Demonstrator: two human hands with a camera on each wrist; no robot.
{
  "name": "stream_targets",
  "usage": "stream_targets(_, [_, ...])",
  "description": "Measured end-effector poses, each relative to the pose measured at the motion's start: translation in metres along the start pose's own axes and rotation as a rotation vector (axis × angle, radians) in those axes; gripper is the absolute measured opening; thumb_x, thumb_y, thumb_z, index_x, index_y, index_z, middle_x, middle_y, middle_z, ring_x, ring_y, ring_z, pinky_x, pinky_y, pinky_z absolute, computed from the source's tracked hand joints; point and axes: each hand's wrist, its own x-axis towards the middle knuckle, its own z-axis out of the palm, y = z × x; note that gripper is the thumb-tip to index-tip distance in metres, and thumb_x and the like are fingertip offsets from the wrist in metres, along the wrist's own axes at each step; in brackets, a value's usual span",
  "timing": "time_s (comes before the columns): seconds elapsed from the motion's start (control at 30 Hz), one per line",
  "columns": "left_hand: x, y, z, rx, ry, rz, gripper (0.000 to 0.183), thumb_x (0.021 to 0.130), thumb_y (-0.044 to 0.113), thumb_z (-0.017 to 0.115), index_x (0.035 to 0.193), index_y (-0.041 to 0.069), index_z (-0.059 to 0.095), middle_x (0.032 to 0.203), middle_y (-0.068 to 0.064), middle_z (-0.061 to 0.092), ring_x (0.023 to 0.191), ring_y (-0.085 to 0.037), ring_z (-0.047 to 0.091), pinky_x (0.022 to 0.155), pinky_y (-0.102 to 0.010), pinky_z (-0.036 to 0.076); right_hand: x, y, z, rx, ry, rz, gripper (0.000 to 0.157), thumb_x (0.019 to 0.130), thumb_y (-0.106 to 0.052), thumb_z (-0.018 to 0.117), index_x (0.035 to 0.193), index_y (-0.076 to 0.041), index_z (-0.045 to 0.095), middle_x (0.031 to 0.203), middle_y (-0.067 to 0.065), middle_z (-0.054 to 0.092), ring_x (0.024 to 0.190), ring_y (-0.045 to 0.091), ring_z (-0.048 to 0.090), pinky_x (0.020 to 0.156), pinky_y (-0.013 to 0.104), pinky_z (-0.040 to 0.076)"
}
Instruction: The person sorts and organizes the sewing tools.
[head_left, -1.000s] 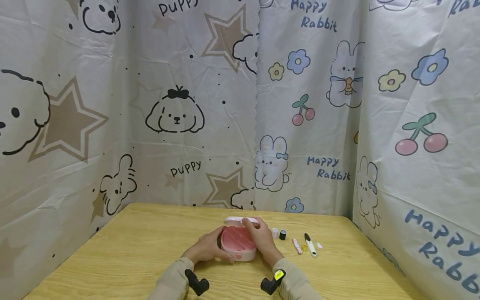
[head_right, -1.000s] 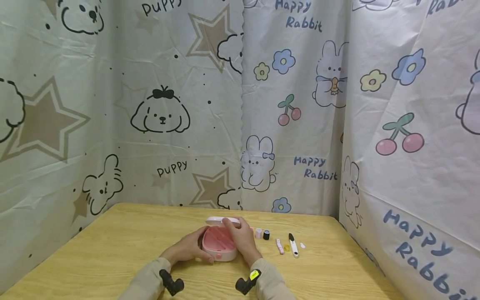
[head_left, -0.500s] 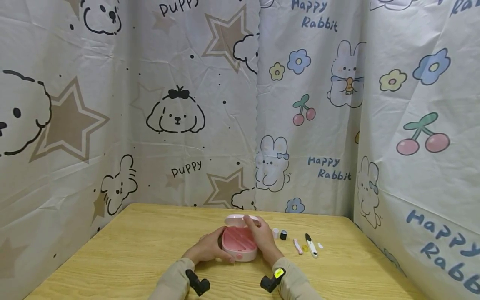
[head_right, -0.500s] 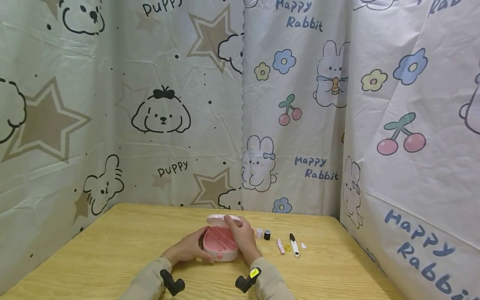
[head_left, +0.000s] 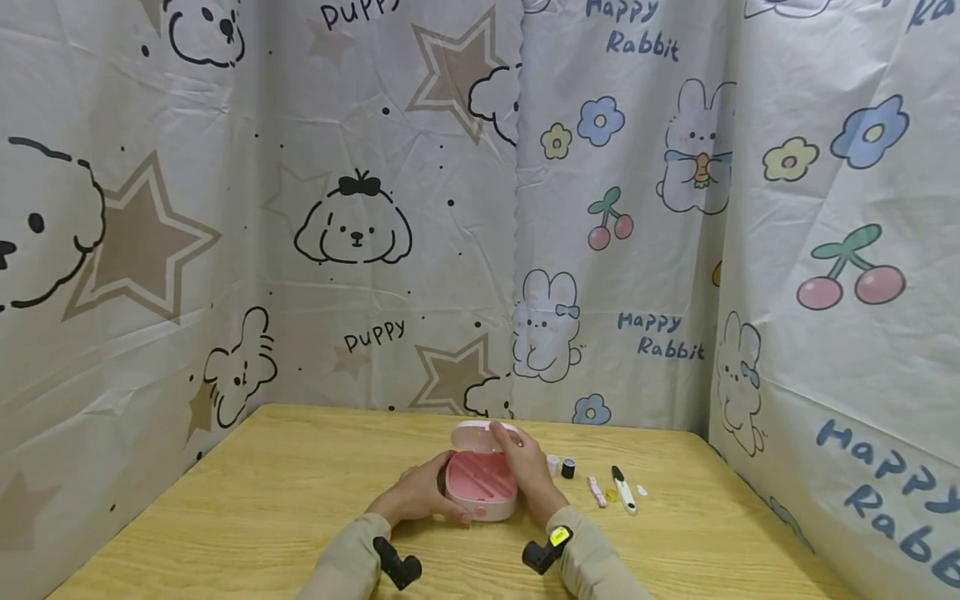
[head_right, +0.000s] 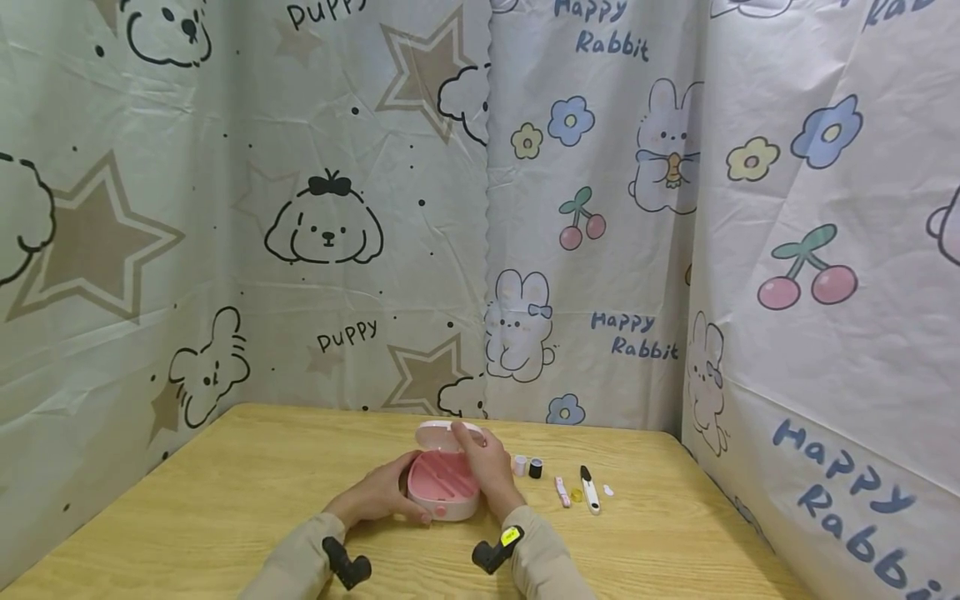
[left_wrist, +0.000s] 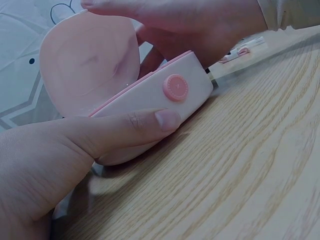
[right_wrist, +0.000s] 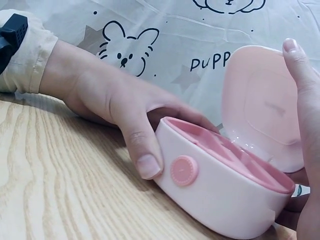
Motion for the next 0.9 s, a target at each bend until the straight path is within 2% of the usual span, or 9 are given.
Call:
stream_targets(0.2, [-0.0005, -0.0008, -0.0004, -0.008, 0.005, 0.008, 0.111, 0.064, 0.047, 0.098, 0.155, 0.012, 0.045, 0.143, -0.003, 0.059, 0.131, -0.032, 0.052, 0.109, -0.063, 0.035, 0.0047, -0.0031, -0.001, 0.018, -0.04, 0.045, 0.105, 0.081, -0.088, 0.055, 0.148, -0.008, 0.056, 0.144, 0.021, 0.057, 0.132, 0.041, 0.052, 0.11, 0.057, 0.04])
stream_targets(0.4, [-0.0007, -0.0009, 0.0019, -0.001, 0.013, 0.017, 0.106, 0.062, 0.049, 0.098, 0.149, 0.014, 0.05, 0.138, 0.003, 0.062, 0.126, -0.027, 0.055, 0.107, -0.059, 0.037, 0.0055, -0.0037, -0.0041, 0.029, -0.057, 0.042, 0.107, 0.081, -0.088, 0.055, 0.15, -0.006, 0.053, 0.146, 0.023, 0.055, 0.134, 0.042, 0.051, 0.111, 0.058, 0.039])
stream_targets(0.7, [0.0001, -0.0015, 0.0024, 0.003, 0.008, 0.038, 0.107, 0.064, 0.05, 0.097, 0.152, 0.013, 0.048, 0.14, 0.002, 0.061, 0.127, -0.026, 0.055, 0.107, -0.06, 0.035, 0.0058, -0.0047, -0.0066, 0.064, -0.081, 0.031, 0.105, 0.086, -0.084, 0.054, 0.15, -0.001, 0.052, 0.141, 0.023, 0.058, 0.13, 0.041, 0.054, 0.108, 0.054, 0.043])
stream_targets(0.9, [0.0013, -0.0038, 0.0022, -0.017, 0.012, 0.019, 0.106, 0.062, 0.05, 0.098, 0.15, 0.016, 0.049, 0.137, 0.006, 0.061, 0.125, -0.023, 0.055, 0.106, -0.056, 0.039, 0.0072, -0.0071, -0.0066, 0.057, -0.106, 0.031, 0.104, 0.088, -0.083, 0.052, 0.15, 0.0, 0.05, 0.14, 0.025, 0.057, 0.127, 0.041, 0.055, 0.105, 0.053, 0.047])
